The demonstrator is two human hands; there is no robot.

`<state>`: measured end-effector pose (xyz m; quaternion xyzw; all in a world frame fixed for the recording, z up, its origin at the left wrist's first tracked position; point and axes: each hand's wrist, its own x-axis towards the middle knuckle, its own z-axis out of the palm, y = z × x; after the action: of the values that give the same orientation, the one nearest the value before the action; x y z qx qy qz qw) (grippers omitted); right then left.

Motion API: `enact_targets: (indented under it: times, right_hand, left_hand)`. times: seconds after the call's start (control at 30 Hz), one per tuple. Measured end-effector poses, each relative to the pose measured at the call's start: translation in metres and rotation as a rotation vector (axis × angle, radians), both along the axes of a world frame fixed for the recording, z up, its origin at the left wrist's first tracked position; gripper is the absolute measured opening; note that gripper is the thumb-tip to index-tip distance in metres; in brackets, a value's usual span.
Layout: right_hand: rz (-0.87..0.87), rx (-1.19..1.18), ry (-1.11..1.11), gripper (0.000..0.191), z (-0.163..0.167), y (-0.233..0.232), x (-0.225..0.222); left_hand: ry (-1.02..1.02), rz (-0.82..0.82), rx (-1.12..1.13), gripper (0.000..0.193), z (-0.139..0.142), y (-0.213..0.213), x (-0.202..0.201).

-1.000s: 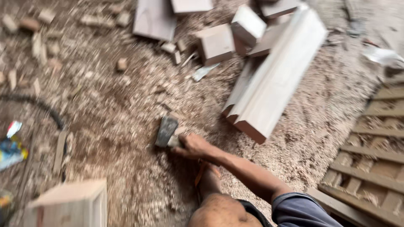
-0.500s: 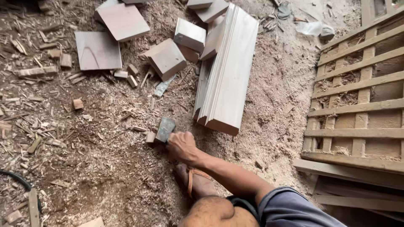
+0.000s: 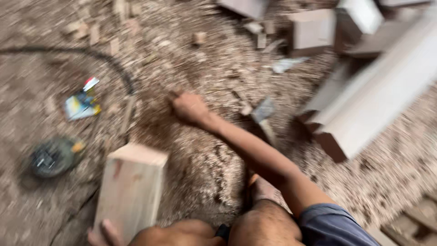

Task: The person sits on the workshop floor and hammers nails into wooden frame assemblies using a small hatchet-style hammer. They hold each frame steady with one hand, drive nails at the corners, reposition the frame, and set it aside while reaching for the next piece.

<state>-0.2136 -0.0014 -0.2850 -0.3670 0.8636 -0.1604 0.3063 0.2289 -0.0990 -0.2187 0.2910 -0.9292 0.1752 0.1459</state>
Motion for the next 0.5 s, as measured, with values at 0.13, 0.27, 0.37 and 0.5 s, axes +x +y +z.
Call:
enact_targets:
  times: [0.13, 0.27, 0.37, 0.5]
  right_hand:
    - [0.145, -0.341, 0.397, 0.04, -0.012, -0.03, -0.006]
    - [0.27, -0.3, 0.332, 0.03, -0.01, -0.074, 0.006]
    - [0.352, -0.531, 0.574, 0.048, -0.005, -0.103, 0.016]
    - [0.457, -0.294, 0.52, 0.036, 0.0, -0.113, 0.022]
  left_hand:
    - [-0.023, 0.132, 0.124, 0.034, 0.008, 0.007, 0.012]
    - [0.009, 0.177, 0.223, 0.035, 0.026, 0.012, -0.003]
    - [0.032, 0.187, 0.277, 0.036, 0.034, 0.015, -0.014]
    - [0.055, 0.194, 0.323, 0.038, 0.036, 0.017, -0.024]
